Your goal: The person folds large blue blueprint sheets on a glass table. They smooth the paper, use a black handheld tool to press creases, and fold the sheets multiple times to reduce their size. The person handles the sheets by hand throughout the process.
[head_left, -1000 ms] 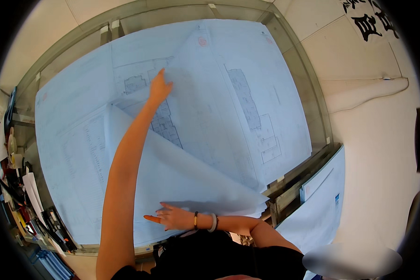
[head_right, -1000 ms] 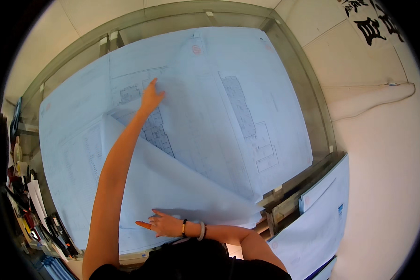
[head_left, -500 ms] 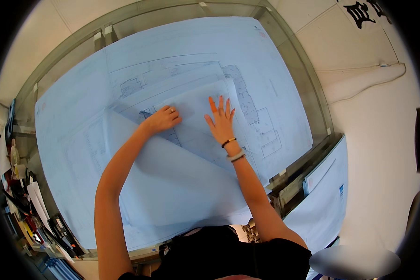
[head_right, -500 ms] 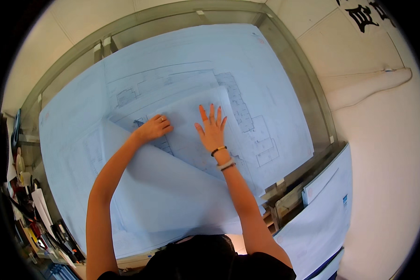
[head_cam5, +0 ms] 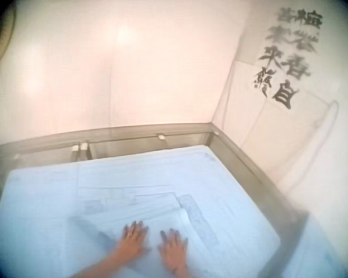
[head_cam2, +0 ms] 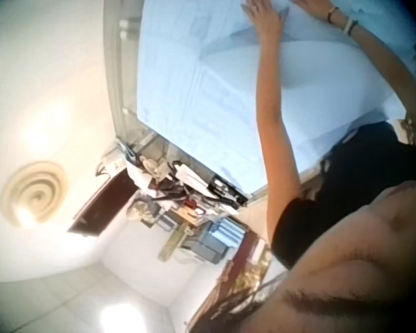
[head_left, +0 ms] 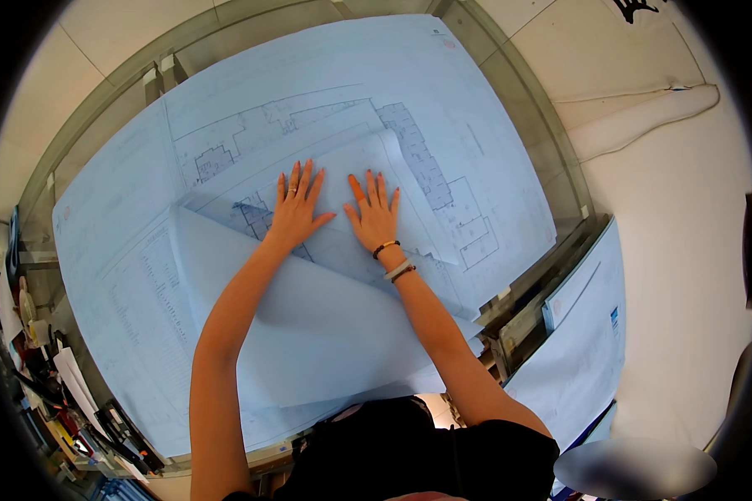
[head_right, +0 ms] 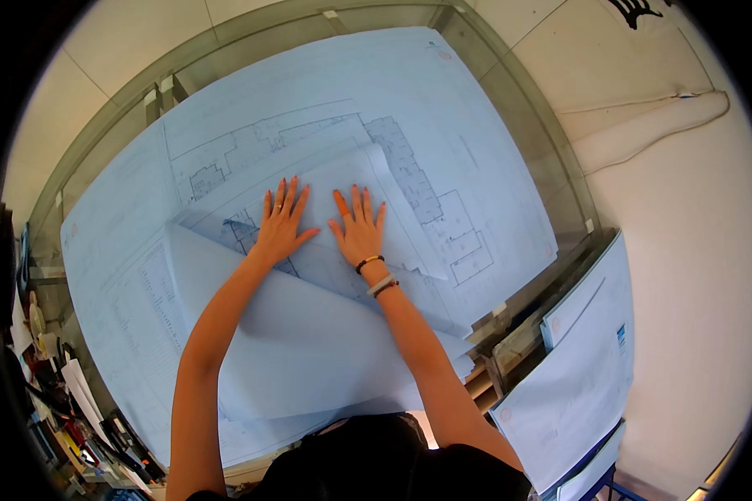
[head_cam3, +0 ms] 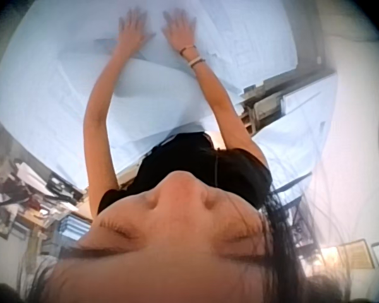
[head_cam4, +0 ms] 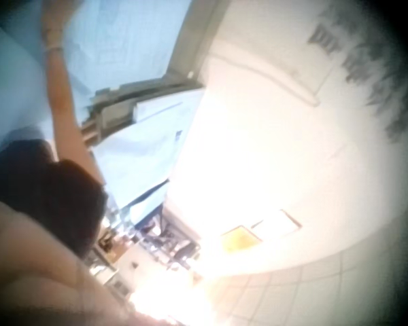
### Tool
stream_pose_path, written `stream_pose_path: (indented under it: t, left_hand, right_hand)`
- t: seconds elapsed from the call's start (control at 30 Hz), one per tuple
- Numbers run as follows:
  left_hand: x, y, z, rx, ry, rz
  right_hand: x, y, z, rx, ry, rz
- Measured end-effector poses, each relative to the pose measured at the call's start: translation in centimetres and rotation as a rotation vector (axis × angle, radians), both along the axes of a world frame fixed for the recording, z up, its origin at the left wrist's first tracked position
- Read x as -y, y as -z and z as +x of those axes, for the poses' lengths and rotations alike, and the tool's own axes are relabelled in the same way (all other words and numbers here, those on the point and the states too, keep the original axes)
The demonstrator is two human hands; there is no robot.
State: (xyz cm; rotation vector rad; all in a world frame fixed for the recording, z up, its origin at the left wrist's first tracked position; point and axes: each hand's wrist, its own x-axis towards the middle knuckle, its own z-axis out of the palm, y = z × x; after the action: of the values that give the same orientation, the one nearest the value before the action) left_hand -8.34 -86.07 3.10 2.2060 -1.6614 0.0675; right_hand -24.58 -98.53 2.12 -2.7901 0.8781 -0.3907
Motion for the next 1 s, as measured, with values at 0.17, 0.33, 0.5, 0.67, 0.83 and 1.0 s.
stream_pose_path:
  t: [0.17, 0.33, 0.5, 0.67, 0.83, 1.0]
  left_hand:
    - [0.3, 1.1, -0.1, 0.006, -0.052, 0.066]
    - [0.0, 0.8, 0.1, -0.037, -0.047, 0.119]
    - [-3.0, 0.9, 1.1, -0.163, -0.278, 0.192]
    - [-4.3, -1.9, 1.9, -0.177, -0.583, 0.535]
    - [-5.8, -1.6, 3.7, -0.309, -0.574, 0.479]
    - [-12.9, -6.5, 2.8, -0.457, -0.415, -0.149]
  right_hand:
    - [0.3, 0.4, 1.6, 0.048, -0.097, -0.021]
    - [2.4, -0.3, 7.4, 0.038, -0.355, 0.01]
    - [9.9, 1.4, 6.7, 0.047, -0.127, 0.017]
    - [11.8, 0.4, 4.5, -0.007, -0.001, 0.045]
    - [8.4, -0.9, -2.9, -0.039, -0.052, 0.028]
    - [7.1, -0.7, -18.6, -0.141, 0.049, 0.069]
